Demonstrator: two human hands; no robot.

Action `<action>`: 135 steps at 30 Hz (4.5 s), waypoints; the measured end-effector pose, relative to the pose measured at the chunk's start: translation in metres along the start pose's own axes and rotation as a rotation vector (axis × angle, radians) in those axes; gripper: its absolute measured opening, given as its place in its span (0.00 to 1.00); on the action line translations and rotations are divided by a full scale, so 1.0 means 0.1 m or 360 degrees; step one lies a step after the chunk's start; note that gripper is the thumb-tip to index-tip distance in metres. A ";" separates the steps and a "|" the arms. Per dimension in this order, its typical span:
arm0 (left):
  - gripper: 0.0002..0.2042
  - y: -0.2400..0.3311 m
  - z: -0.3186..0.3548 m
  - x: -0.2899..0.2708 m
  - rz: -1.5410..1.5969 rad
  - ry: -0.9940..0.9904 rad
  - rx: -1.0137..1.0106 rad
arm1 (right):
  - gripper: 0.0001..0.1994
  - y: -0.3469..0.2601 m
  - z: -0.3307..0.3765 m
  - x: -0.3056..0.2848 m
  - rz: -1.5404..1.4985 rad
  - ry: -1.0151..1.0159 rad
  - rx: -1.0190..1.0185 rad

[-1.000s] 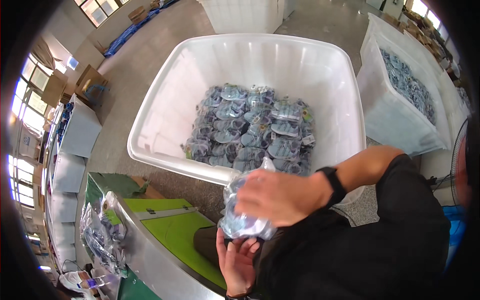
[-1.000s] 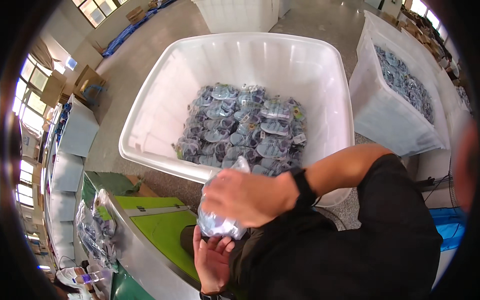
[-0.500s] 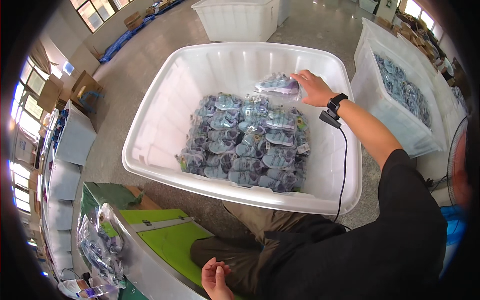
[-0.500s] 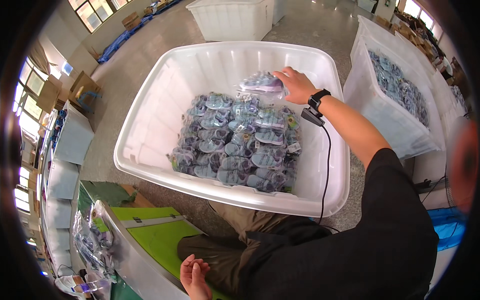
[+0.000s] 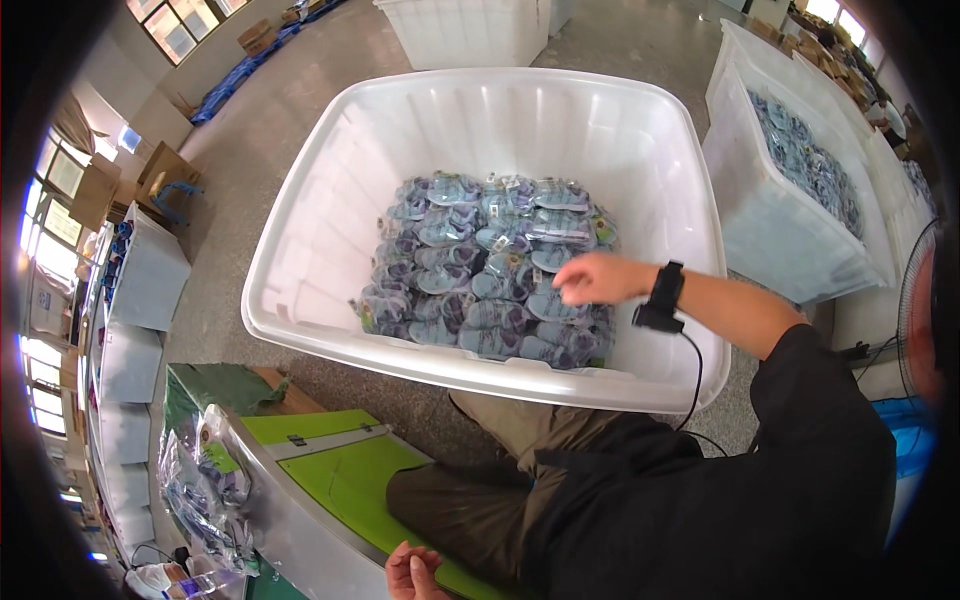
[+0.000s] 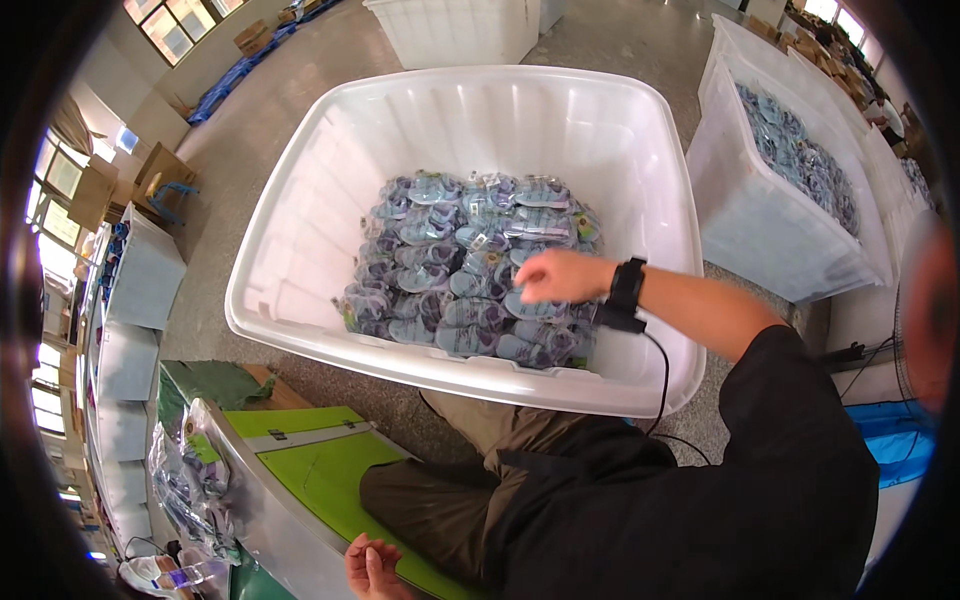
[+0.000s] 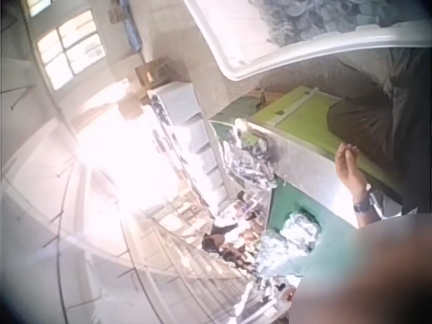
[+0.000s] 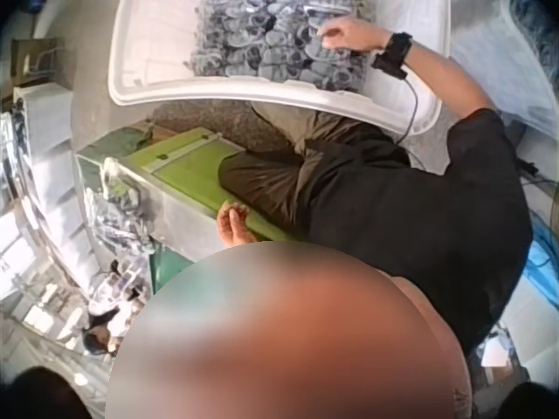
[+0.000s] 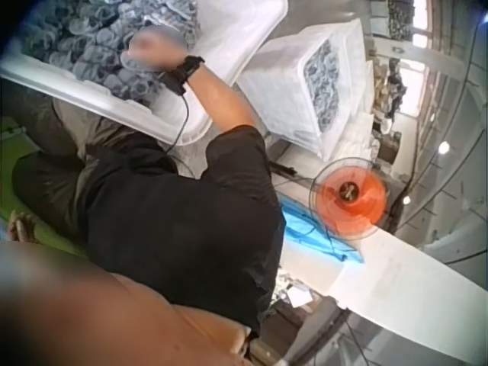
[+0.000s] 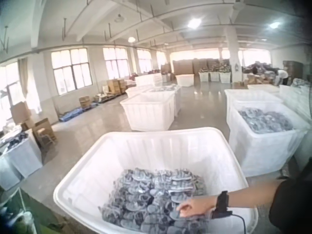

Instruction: The person repeatedly picks up packages of socks from a large white bin and places them onto a green conveyor belt. The task involves moving items one by one from a storage container to a processing line in a warehouse setting.

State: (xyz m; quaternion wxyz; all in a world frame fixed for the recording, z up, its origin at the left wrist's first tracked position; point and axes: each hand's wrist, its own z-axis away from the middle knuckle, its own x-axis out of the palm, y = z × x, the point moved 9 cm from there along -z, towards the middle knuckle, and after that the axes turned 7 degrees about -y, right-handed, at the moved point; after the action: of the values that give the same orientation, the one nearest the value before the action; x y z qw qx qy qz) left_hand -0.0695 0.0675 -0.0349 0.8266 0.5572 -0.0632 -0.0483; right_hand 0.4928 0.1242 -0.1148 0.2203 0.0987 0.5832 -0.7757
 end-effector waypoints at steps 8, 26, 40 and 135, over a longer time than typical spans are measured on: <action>0.14 0.01 0.25 -0.62 0.0081 0.0268 0.0065 | 0.33 -1.12 0.15 1.36 0.0550 0.0023 -0.0485; 0.21 0.04 1.16 -2.97 -0.0841 0.1339 0.0316 | 0.31 -1.15 -0.02 1.61 0.0844 0.0286 -0.0594; 0.35 -0.45 1.75 -3.64 -0.2016 0.1767 -0.0010 | 0.32 -1.07 0.00 1.60 0.0854 0.0266 -0.0637; 0.07 -0.10 0.11 -1.23 -0.0390 0.1196 0.0050 | 0.13 2.08 -0.68 -2.28 0.2461 -0.0126 0.0307</action>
State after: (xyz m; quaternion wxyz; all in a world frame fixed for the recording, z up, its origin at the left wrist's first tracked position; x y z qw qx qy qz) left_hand -0.1928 0.0721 -0.0468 0.7715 0.5521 0.3101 0.0617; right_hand 0.7820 0.1937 -0.2212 0.7095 0.4683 0.2704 -0.4519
